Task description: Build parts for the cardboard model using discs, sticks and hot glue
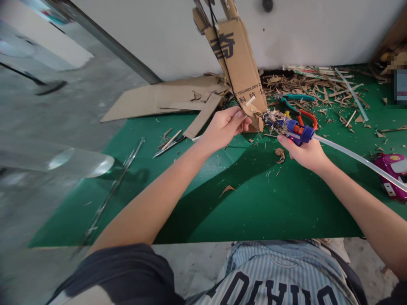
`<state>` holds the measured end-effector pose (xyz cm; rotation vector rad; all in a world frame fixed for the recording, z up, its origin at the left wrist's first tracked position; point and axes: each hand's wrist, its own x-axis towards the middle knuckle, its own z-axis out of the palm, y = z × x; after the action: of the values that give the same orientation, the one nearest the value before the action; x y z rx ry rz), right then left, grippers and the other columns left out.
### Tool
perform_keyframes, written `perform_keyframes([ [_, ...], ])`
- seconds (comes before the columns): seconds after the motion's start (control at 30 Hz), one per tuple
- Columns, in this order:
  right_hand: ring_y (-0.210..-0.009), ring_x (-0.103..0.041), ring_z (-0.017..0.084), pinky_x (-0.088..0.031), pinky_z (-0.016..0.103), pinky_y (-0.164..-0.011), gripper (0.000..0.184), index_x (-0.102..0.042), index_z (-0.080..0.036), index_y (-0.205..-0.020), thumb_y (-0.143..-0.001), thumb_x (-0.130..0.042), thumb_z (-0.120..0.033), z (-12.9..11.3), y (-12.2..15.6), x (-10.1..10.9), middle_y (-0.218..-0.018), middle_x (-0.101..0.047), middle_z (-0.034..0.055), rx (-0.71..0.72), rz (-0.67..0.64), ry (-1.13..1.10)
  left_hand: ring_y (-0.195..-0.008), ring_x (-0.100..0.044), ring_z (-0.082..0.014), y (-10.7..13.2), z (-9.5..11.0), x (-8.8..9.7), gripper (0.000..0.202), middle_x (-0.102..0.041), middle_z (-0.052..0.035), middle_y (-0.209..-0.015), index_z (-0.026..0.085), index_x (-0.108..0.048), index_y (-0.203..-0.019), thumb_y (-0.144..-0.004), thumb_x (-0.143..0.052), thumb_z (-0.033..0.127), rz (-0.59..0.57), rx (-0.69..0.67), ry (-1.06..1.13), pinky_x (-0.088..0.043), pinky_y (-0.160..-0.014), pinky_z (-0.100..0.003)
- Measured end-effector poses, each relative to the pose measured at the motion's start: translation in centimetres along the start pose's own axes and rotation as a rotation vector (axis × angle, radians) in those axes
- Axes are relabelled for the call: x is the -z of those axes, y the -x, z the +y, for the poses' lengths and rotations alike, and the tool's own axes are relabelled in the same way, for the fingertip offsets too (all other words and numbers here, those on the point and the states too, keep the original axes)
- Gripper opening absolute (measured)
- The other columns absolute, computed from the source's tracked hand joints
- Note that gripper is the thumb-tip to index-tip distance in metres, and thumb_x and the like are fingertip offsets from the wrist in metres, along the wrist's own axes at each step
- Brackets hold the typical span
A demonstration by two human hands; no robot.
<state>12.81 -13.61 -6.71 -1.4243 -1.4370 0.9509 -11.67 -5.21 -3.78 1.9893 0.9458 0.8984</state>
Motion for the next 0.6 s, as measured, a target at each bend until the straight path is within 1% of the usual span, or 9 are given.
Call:
perform_keyframes([
  [0.2,-0.047,-0.055,0.015,-0.049,0.034,-0.052,0.047,-0.058,-0.023,-0.069,-0.082,-0.073,-0.065,0.03,0.09,-0.08,-0.051,-0.054,-0.0027,-0.009,0.005,-0.012,-0.059,-0.05,-0.0102,0.02,0.22,0.08,0.049,-0.054,0.0004,-0.064,0.018,-0.061,-0.084,-0.105,-0.039,0.056,-0.008,-0.024,-0.054,-0.041,-0.056,-0.023],
  [0.37,-0.046,-0.055,0.015,-0.05,0.034,-0.053,0.047,-0.058,-0.023,-0.068,-0.081,-0.073,-0.066,0.16,0.11,-0.15,-0.05,-0.054,-0.003,-0.015,0.006,-0.016,-0.057,-0.047,-0.0103,0.04,0.46,0.22,0.048,-0.048,0.0022,-0.062,0.018,-0.062,-0.084,-0.106,-0.038,0.053,-0.017,-0.047,-0.088,-0.039,-0.056,-0.024],
  [0.6,-0.048,-0.057,0.016,-0.051,0.036,-0.055,0.046,-0.059,-0.023,-0.068,-0.083,-0.071,-0.065,0.09,0.04,-0.06,-0.05,-0.054,-0.0021,-0.004,0.0,0.009,-0.059,-0.048,-0.011,0.03,0.37,0.25,0.048,-0.048,0.0025,-0.061,0.017,-0.061,-0.085,-0.107,-0.037,0.052,-0.039,-0.095,-0.102,-0.039,-0.059,-0.025],
])
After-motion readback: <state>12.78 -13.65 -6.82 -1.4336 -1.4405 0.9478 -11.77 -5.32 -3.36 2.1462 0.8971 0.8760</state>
